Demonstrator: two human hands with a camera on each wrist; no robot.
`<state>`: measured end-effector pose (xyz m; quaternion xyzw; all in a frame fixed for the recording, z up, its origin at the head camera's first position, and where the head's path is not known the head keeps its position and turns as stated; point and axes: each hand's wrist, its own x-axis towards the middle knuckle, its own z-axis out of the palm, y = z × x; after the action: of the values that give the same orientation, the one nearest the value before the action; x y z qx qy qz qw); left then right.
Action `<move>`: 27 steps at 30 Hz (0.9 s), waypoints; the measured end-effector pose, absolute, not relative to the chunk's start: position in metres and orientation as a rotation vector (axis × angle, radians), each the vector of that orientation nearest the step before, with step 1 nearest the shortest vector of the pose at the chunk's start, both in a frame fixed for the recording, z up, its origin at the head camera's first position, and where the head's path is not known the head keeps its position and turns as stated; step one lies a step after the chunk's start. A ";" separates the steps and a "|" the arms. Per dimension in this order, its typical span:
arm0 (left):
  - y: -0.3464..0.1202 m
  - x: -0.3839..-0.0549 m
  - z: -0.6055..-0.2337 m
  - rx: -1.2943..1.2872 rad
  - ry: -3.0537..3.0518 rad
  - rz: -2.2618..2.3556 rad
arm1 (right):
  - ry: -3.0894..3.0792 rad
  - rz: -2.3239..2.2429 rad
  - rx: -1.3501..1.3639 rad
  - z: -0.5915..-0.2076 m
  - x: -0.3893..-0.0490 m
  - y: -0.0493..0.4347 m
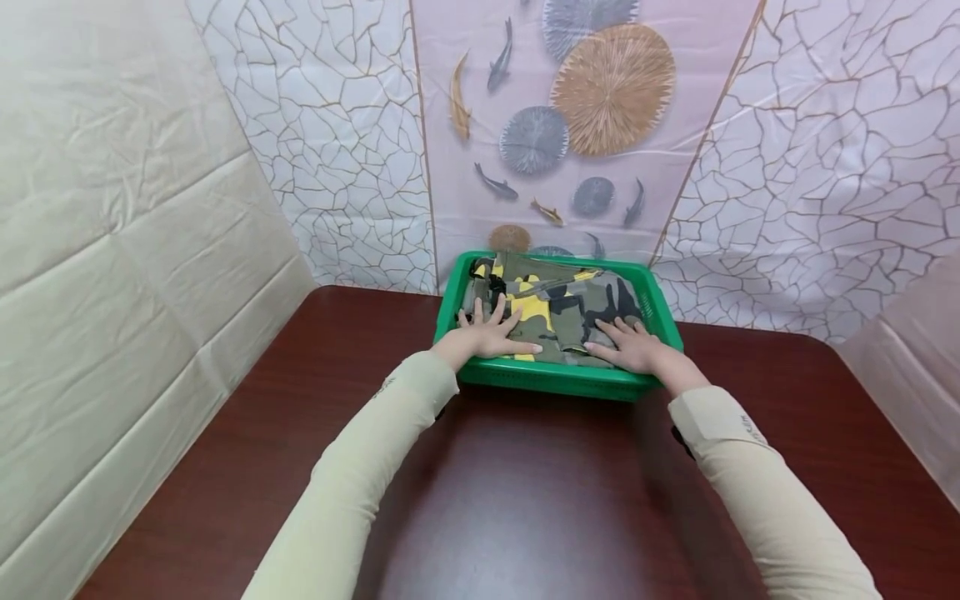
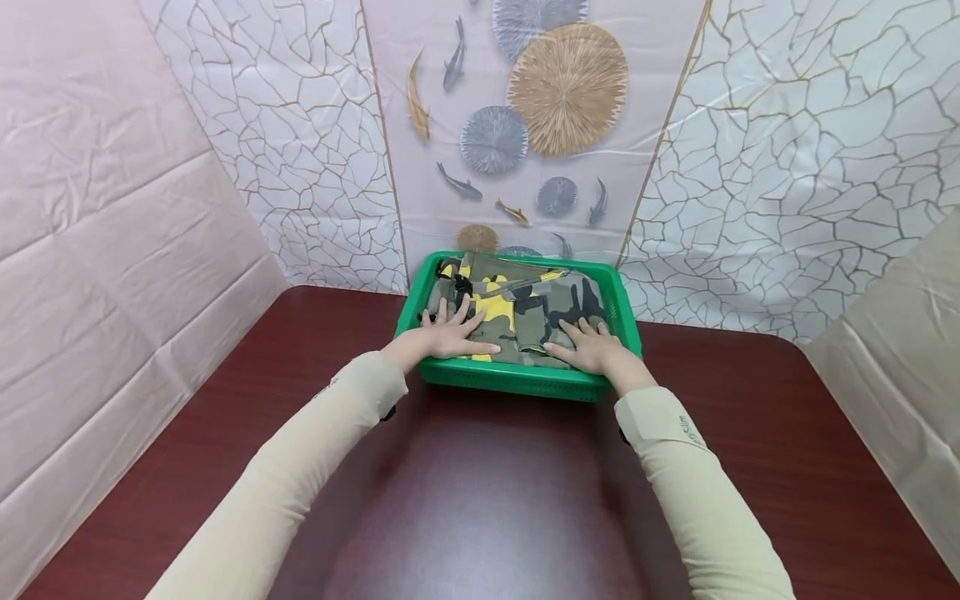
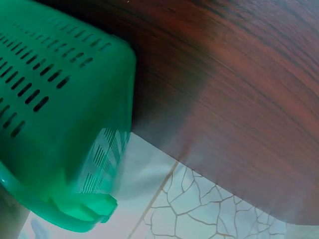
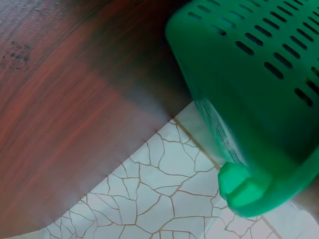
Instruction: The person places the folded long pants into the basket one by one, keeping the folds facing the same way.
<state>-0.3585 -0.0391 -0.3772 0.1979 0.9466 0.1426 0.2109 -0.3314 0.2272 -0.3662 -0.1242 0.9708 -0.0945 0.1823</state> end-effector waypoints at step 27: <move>-0.037 -0.367 -0.384 0.497 2.564 0.374 | 2.549 -0.497 -0.347 -0.375 -0.342 0.236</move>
<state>-0.3672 -0.0369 -0.3836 0.1824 0.9412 0.1371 0.2490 -0.3417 0.2357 -0.3746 -0.1279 0.9399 -0.1833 0.2580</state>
